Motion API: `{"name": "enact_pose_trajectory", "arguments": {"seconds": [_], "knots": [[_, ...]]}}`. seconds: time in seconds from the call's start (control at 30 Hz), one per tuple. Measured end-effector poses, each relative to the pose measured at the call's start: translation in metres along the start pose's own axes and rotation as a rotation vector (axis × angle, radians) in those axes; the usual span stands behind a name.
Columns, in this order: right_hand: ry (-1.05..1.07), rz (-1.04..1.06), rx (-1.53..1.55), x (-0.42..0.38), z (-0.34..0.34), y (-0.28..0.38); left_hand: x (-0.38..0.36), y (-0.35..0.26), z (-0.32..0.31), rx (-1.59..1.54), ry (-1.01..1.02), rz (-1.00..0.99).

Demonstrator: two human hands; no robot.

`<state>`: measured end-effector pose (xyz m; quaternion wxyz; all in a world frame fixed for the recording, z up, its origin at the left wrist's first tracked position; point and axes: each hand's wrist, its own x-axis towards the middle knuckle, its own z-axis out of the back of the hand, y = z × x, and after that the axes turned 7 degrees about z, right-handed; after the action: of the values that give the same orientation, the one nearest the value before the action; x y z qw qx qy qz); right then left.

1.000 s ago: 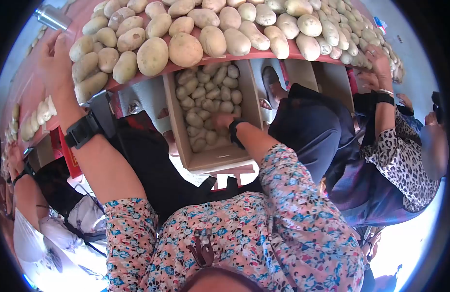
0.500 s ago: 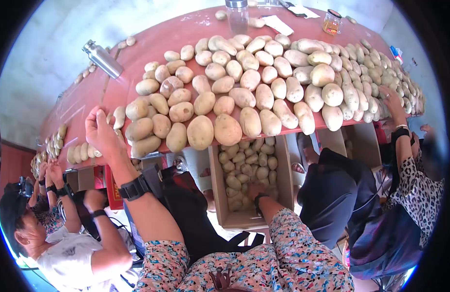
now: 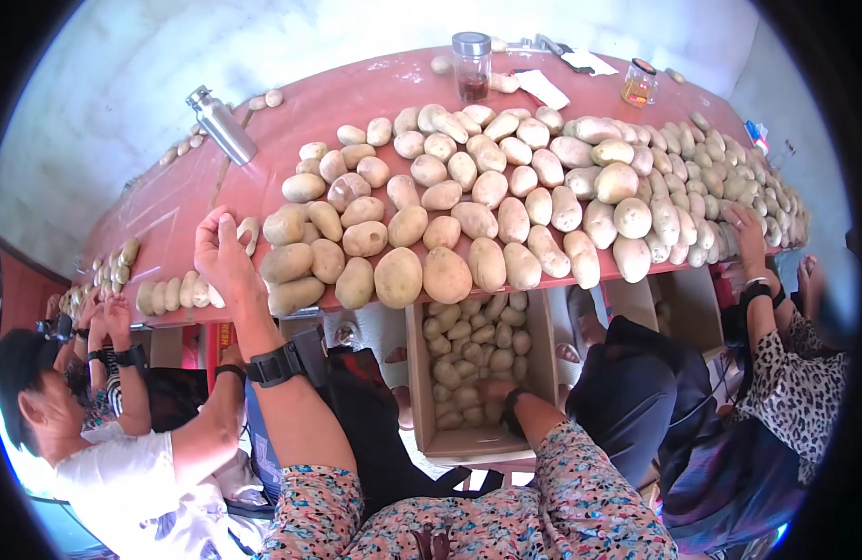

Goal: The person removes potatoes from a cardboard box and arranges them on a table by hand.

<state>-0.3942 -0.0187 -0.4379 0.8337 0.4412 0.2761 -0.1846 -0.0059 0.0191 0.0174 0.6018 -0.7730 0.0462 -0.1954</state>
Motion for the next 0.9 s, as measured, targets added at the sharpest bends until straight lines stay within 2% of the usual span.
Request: {"name": "enact_pose_trajectory", "arguments": {"seconds": [0.13, 0.17, 0.23, 0.3, 0.33, 0.4, 0.43, 0.5, 0.53, 0.6, 0.67, 0.73, 0.9], "knots": [[-0.111, 0.045, 0.123, -0.052, 0.068, 0.079, 0.009, 0.004, 0.01, -0.008, -0.047, -0.005], [-0.015, -0.119, 0.201, -0.061, 0.092, 0.114, 0.01, 0.005, 0.013, -0.024, -0.043, 0.034], [0.069, -0.203, 0.427, -0.111, 0.144, 0.201, 0.011, 0.006, 0.017, -0.057, -0.041, 0.069], [0.134, 0.101, 0.489, -0.125, 0.164, 0.218, 0.012, 0.008, 0.019, 0.016, -0.046, 0.084], [0.208, 0.322, 0.395, -0.114, 0.167, 0.202, 0.014, 0.013, 0.019, -0.001, -0.046, 0.085], [0.15, 0.472, 0.6, -0.162, 0.218, 0.264, 0.021, 0.027, 0.023, 0.295, 0.051, -0.095], [0.062, 0.585, 0.56, -0.176, 0.239, 0.285, 0.024, 0.04, 0.023, 0.28, 0.048, -0.093], [-0.124, 0.561, 0.651, -0.196, 0.271, 0.323, 0.028, 0.06, 0.024, 0.886, -0.008, -0.481], [-0.264, 0.607, 0.558, -0.194, 0.292, 0.334, 0.023, 0.051, 0.024, 0.877, -0.011, -0.478], [-0.373, 0.592, 0.53, -0.189, 0.329, 0.366, 0.009, 0.035, 0.023, 0.947, 0.171, -0.195], [-0.454, 0.527, 0.358, -0.156, 0.372, 0.374, 0.006, 0.031, 0.024, 0.978, 0.236, -0.135], [-0.524, 0.296, 0.275, -0.14, 0.399, 0.406, 0.003, 0.027, 0.025, 1.014, 0.298, -0.075], [-0.458, 0.143, 0.409, -0.079, 0.425, 0.431, -0.005, 0.02, 0.028, 0.992, 0.315, -0.089]]}}
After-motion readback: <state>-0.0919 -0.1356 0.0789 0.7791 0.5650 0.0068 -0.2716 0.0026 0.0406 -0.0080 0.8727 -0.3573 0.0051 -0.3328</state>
